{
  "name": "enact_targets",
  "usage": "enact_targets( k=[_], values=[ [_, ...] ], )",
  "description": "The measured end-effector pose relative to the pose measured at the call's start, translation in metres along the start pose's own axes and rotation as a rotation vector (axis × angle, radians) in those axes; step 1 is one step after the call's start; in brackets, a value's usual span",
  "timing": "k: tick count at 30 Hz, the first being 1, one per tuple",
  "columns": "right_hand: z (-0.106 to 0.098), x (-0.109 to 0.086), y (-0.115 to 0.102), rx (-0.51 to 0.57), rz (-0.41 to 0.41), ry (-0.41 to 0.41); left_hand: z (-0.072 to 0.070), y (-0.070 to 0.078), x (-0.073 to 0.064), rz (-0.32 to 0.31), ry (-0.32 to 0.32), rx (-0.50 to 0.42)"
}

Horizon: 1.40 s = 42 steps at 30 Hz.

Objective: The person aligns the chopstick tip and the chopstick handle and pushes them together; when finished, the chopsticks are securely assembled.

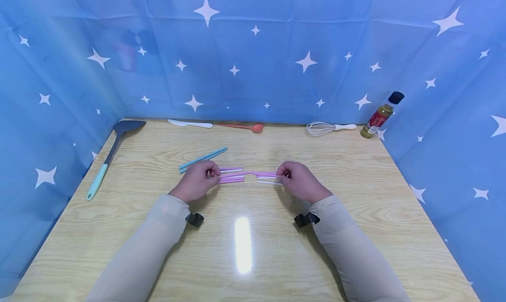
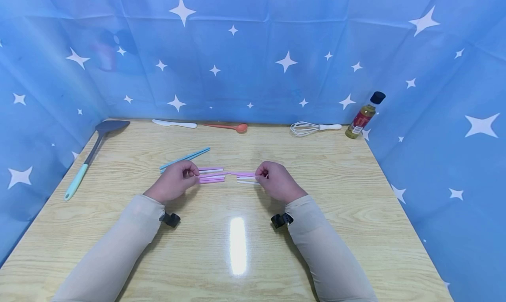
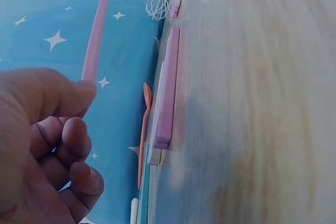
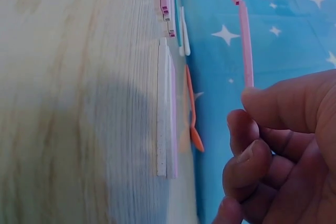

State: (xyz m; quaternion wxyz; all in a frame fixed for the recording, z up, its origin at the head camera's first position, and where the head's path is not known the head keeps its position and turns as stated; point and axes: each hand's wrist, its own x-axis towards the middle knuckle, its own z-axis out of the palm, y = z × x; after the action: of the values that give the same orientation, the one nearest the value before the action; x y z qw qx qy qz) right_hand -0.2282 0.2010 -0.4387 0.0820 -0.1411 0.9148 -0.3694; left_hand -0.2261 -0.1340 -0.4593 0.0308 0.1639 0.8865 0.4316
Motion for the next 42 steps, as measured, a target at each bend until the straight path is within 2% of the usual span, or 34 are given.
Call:
enact_targets(
  k=[10, 24, 30, 42],
  values=[
    [-0.003, -0.002, 0.002, 0.015, -0.022, -0.033, -0.001, -0.004, 0.001, 0.003, -0.024, -0.089],
    [-0.007, -0.002, 0.000, -0.026, -0.023, -0.064, -0.002, -0.002, 0.000, 0.022, -0.030, -0.083],
    [-0.009, -0.004, -0.001, -0.030, -0.011, -0.077, -0.002, -0.002, -0.001, 0.007, -0.062, -0.074],
    [-0.012, -0.005, -0.001, 0.007, -0.002, -0.081, -0.002, -0.007, 0.001, -0.040, -0.081, -0.134]
  ],
)
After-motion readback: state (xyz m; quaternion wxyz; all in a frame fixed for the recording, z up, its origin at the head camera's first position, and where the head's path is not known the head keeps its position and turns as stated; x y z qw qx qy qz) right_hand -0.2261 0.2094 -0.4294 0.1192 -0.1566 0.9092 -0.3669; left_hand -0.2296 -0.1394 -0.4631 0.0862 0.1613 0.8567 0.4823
